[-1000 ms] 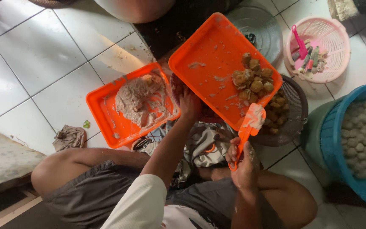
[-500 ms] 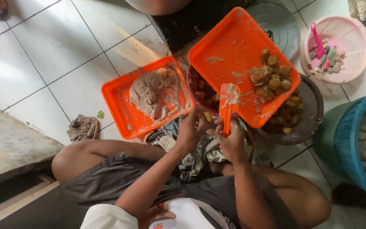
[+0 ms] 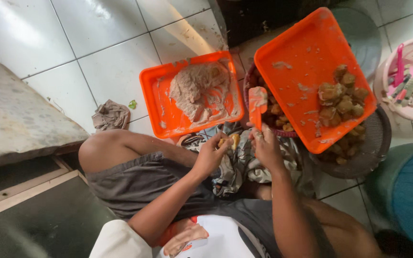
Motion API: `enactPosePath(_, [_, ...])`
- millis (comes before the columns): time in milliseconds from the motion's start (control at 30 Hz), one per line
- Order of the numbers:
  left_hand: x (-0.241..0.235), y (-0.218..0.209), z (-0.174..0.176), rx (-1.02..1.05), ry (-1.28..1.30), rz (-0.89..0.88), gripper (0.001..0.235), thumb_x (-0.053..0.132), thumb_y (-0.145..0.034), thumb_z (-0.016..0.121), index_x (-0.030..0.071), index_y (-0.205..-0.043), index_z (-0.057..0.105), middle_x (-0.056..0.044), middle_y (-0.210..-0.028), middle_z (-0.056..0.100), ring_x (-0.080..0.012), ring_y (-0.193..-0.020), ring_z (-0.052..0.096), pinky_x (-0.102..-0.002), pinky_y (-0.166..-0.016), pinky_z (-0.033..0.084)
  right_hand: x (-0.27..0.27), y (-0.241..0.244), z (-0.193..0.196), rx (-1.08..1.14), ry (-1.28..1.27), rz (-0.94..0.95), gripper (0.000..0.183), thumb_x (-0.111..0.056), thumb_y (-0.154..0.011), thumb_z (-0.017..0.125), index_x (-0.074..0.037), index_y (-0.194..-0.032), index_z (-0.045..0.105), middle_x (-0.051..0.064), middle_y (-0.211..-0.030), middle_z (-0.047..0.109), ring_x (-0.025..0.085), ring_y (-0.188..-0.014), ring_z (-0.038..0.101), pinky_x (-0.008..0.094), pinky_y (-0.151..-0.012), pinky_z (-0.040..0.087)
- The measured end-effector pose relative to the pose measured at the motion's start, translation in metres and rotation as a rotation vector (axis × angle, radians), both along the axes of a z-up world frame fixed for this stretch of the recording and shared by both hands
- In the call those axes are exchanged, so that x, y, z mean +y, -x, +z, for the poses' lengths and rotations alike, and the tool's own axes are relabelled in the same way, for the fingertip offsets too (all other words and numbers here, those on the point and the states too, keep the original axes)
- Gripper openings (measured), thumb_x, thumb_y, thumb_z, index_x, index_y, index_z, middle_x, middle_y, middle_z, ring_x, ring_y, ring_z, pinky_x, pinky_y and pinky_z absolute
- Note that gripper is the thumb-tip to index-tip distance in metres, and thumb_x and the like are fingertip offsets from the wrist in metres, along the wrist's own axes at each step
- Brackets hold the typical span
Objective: The person scoops a paste from an orange tray and coats small round food items one by one, then places them into a second orange tray. The person repeats this process continuously.
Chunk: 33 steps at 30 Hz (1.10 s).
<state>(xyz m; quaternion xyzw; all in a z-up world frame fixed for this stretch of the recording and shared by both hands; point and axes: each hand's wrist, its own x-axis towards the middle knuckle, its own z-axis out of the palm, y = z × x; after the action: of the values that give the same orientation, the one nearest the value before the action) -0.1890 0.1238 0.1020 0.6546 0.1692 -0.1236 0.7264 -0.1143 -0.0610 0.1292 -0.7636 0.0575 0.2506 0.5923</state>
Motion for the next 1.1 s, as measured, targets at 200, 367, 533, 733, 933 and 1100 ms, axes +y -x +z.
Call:
enactPosePath(200, [0.011, 0.041, -0.057, 0.050, -0.010, 0.156, 0.026, 0.028, -0.101, 0.065, 0.004, -0.092, 0.063, 0.002, -0.080, 0.058, -0.0076, -0.077, 0.052, -0.026, -0.071, 0.046, 0.042, -0.020, -0.115, 0.085, 0.171, 0.037, 0.023, -0.011, -0.103, 0.047, -0.003, -0.123, 0.056, 0.008, -0.086, 0.070, 0.015, -0.059, 0.066, 0.030, -0.051, 0.053])
enactPosePath(367, [0.007, 0.055, -0.074, 0.206, -0.002, 0.201, 0.026, 0.028, -0.101, 0.064, 0.006, -0.088, 0.060, 0.002, -0.075, 0.055, -0.0083, -0.073, 0.047, -0.027, -0.068, 0.043, 0.057, -0.046, -0.201, 0.220, 0.179, -0.084, 0.018, -0.007, -0.102, 0.052, 0.002, -0.112, 0.063, 0.011, -0.079, 0.069, 0.018, -0.058, 0.068, 0.032, -0.049, 0.058])
enactPosePath(533, [0.010, 0.048, -0.065, 0.213, 0.016, 0.209, 0.026, 0.029, -0.101, 0.063, 0.006, -0.088, 0.060, 0.003, -0.076, 0.053, -0.0083, -0.074, 0.045, -0.027, -0.069, 0.042, 0.079, -0.068, -0.222, 0.263, 0.284, -0.102, 0.020, -0.012, -0.101, 0.058, -0.001, -0.116, 0.067, 0.007, -0.082, 0.073, 0.018, -0.056, 0.067, 0.033, -0.046, 0.052])
enactPosePath(733, [0.018, 0.046, -0.054, 0.281, 0.023, 0.213, 0.025, 0.030, -0.102, 0.061, 0.007, -0.090, 0.059, 0.003, -0.079, 0.055, -0.0078, -0.077, 0.047, -0.026, -0.071, 0.043, 0.116, -0.091, -0.238, 0.351, 0.047, -0.110, 0.017, -0.012, -0.100, 0.059, -0.004, -0.111, 0.069, 0.005, -0.083, 0.072, 0.015, -0.062, 0.070, 0.030, -0.048, 0.060])
enactPosePath(933, [0.019, 0.050, -0.058, 0.346, 0.075, 0.200, 0.025, 0.029, -0.105, 0.061, 0.008, -0.093, 0.059, 0.002, -0.079, 0.052, -0.0088, -0.071, 0.041, -0.026, -0.063, 0.036, 0.132, -0.098, -0.254, 0.266, -0.053, 0.068, 0.014, -0.015, -0.102, 0.058, -0.007, -0.104, 0.068, 0.003, -0.079, 0.067, 0.011, -0.061, 0.061, 0.028, -0.051, 0.052])
enactPosePath(1100, [0.028, 0.044, -0.069, 0.280, 0.136, 0.262, 0.019, 0.025, -0.104, 0.061, 0.008, -0.095, 0.060, 0.002, -0.080, 0.060, -0.0054, -0.070, 0.050, -0.022, -0.062, 0.043, 0.124, -0.099, -0.232, 0.246, -0.385, 0.146, 0.018, -0.016, -0.106, 0.056, -0.006, -0.093, 0.063, 0.001, -0.075, 0.062, 0.008, -0.061, 0.058, 0.026, -0.055, 0.049])
